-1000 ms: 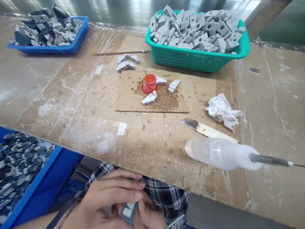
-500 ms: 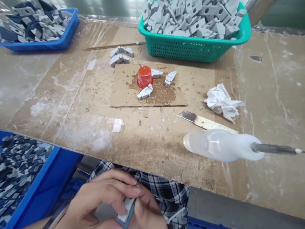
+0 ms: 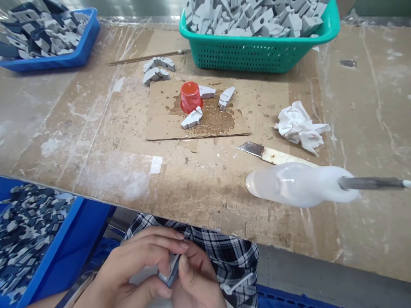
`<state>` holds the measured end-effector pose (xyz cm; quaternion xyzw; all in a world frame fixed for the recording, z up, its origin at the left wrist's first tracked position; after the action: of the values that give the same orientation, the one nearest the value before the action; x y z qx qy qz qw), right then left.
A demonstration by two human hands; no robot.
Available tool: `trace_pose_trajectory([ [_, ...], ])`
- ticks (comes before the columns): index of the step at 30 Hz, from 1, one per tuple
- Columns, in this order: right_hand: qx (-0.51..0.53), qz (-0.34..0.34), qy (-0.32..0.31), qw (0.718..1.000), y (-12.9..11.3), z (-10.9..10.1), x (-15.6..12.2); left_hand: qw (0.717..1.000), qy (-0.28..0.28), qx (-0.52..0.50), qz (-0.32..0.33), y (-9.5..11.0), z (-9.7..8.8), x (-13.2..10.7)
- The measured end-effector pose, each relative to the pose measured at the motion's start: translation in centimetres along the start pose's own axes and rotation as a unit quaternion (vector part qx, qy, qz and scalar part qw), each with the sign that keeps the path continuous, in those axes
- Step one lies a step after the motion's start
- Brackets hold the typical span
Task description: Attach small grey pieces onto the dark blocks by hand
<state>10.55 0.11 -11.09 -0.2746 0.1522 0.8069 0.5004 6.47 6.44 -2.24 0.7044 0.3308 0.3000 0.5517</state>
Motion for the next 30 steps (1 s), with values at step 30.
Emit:
trace_pose_trajectory([
  [30, 0.034, -0.001, -0.097, 0.995, 1.1, -1.1, 1.1, 0.997, 0.047, -0.055, -0.016, -2.7, 0.0, -1.3],
])
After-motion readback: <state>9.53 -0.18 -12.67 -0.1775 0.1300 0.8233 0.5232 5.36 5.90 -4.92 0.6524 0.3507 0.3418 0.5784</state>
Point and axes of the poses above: each hand's wrist, its own x-axis towards the middle knuckle, its own z-axis out of the palm, y = z × x, the point moved 10 cm from there along x, towards the middle knuckle, and after that the axes turned 3 degrees about -x, right-handed, at the moved point
